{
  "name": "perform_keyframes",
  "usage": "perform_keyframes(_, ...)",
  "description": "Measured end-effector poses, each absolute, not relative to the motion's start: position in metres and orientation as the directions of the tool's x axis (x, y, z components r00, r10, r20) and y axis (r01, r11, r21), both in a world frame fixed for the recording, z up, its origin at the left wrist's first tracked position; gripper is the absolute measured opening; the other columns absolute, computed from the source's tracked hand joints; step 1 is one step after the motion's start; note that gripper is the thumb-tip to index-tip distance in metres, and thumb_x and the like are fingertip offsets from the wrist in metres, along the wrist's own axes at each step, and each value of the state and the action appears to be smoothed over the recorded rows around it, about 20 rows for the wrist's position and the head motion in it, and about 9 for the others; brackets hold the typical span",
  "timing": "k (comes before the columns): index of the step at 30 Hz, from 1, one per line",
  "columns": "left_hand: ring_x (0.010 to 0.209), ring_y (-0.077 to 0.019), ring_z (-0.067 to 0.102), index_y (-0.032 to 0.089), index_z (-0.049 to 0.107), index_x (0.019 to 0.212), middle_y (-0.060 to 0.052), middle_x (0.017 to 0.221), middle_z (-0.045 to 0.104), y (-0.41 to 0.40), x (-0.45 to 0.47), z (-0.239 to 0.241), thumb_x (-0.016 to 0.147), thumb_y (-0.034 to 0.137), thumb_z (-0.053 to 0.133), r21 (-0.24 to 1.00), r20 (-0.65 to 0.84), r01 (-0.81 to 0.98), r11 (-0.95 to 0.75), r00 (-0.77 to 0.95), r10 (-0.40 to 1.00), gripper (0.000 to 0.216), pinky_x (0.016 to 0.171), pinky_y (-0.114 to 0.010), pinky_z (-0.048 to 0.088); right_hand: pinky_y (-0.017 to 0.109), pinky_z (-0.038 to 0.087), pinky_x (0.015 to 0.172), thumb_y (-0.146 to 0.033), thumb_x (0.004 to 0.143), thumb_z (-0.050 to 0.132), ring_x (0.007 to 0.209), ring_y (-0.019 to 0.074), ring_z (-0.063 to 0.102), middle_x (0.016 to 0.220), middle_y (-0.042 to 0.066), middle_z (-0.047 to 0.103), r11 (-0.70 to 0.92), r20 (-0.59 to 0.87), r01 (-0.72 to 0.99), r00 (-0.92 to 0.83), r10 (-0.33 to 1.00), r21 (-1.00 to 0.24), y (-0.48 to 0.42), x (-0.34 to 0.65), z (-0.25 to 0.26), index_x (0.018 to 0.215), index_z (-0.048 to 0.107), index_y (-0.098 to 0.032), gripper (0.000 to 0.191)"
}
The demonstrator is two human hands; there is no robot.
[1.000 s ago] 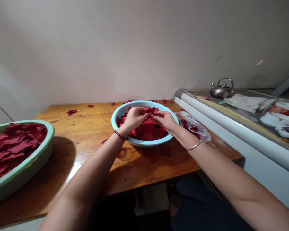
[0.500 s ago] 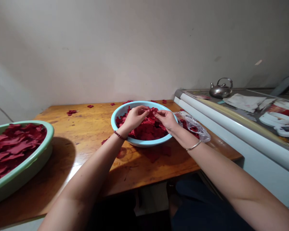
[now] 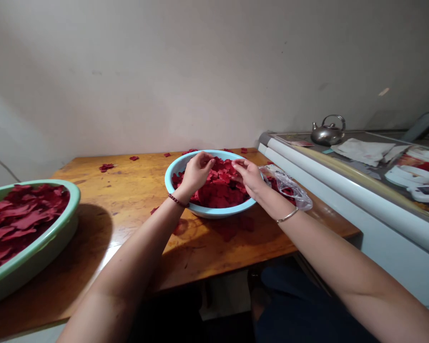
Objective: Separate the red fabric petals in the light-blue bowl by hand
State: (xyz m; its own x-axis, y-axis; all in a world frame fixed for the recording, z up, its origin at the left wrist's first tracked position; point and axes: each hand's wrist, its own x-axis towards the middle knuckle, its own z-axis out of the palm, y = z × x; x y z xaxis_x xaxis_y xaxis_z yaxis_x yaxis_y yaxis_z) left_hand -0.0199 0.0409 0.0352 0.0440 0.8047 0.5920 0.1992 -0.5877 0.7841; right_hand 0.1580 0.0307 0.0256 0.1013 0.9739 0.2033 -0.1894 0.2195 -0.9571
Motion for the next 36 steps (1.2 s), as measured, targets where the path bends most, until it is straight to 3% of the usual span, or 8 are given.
perform_keyframes(3, 0.088, -0.0179, 0.071, 0.018, 0.063, 0.09, -0.006, 0.09, 0.074, 0.04, -0.02, 0.036, 0.08, 0.013, 0.065, 0.831, 0.542, 0.108, -0.546, 0.065, 0.838, 0.01, 0.08, -0.03, 0.055, 0.028, 0.058, 0.066, -0.039, 0.059, 0.086, 0.078, 0.0148, 0.066, 0.094, 0.001, 0.074, 0.21, 0.199, -0.16, 0.081, 0.977, -0.965, 0.032, 0.159, 0.024, 0.091, 0.073, -0.022, 0.038)
perform_keyframes(8, 0.08, -0.0189, 0.073, 0.018, 0.062, 0.095, -0.006, 0.084, 0.076, 0.035, -0.022, 0.037, 0.077, 0.019, 0.071, 0.873, 0.483, 0.058, -0.484, 0.03, 0.875, 0.02, 0.068, -0.028, 0.057, 0.03, 0.06, 0.071, -0.041, 0.058, 0.087, 0.082, 0.0174, 0.068, 0.092, 0.004, 0.075, 0.232, 0.223, -0.13, 0.082, 0.971, -0.964, 0.032, 0.16, 0.022, 0.089, 0.073, -0.02, 0.04)
perform_keyframes(13, 0.074, -0.0175, 0.072, 0.019, 0.061, 0.093, -0.004, 0.077, 0.074, 0.029, -0.022, 0.04, 0.075, 0.025, 0.075, 0.88, 0.465, 0.078, -0.468, 0.057, 0.884, 0.024, 0.062, -0.025, 0.056, 0.035, 0.058, 0.08, -0.058, 0.071, 0.074, 0.106, 0.0223, 0.066, 0.116, 0.006, 0.072, 0.23, 0.22, -0.093, 0.105, 0.97, -0.969, 0.028, 0.161, 0.026, 0.104, 0.072, -0.026, 0.045)
perform_keyframes(16, 0.073, -0.017, 0.071, 0.018, 0.063, 0.091, -0.004, 0.076, 0.073, 0.029, -0.022, 0.041, 0.071, 0.026, 0.079, 0.88, 0.461, 0.075, -0.469, 0.097, 0.882, 0.027, 0.062, -0.025, 0.055, 0.037, 0.053, 0.093, -0.059, 0.072, 0.073, 0.116, 0.0229, 0.062, 0.12, 0.005, 0.071, 0.296, 0.298, -0.063, -0.019, 0.954, -0.953, 0.024, 0.158, 0.032, 0.106, 0.073, -0.028, 0.046)
perform_keyframes(21, 0.066, -0.0152, 0.068, 0.016, 0.065, 0.084, -0.004, 0.072, 0.071, 0.033, -0.022, 0.039, 0.066, 0.028, 0.083, 0.86, 0.49, 0.1, -0.501, 0.111, 0.864, 0.028, 0.057, -0.022, 0.051, 0.04, 0.052, 0.092, -0.051, 0.062, 0.083, 0.095, 0.023, 0.069, 0.093, 0.005, 0.077, 0.386, 0.374, 0.034, -0.189, 0.908, -0.922, 0.021, 0.151, 0.032, 0.085, 0.078, -0.022, 0.038)
perform_keyframes(30, 0.078, -0.0189, 0.072, 0.014, 0.072, 0.093, -0.009, 0.085, 0.077, 0.031, -0.018, 0.041, 0.077, 0.022, 0.073, 0.852, 0.501, 0.043, -0.522, 0.227, 0.835, 0.018, 0.066, -0.026, 0.056, 0.037, 0.055, 0.079, -0.053, 0.05, 0.088, 0.072, 0.0187, 0.068, 0.074, 0.003, 0.075, 0.309, 0.307, -0.003, -0.096, 0.947, -0.951, 0.026, 0.155, 0.026, 0.074, 0.076, -0.02, 0.043)
perform_keyframes(36, 0.074, -0.0167, 0.071, 0.015, 0.07, 0.101, -0.008, 0.085, 0.077, 0.029, -0.017, 0.043, 0.083, 0.018, 0.064, 0.858, 0.487, 0.048, -0.512, 0.244, 0.839, 0.02, 0.06, -0.024, 0.054, 0.034, 0.056, 0.069, -0.052, 0.042, 0.091, 0.061, 0.0162, 0.065, 0.064, 0.001, 0.07, 0.274, 0.275, -0.035, -0.007, 0.961, -0.961, 0.025, 0.155, 0.027, 0.066, 0.07, -0.019, 0.046)
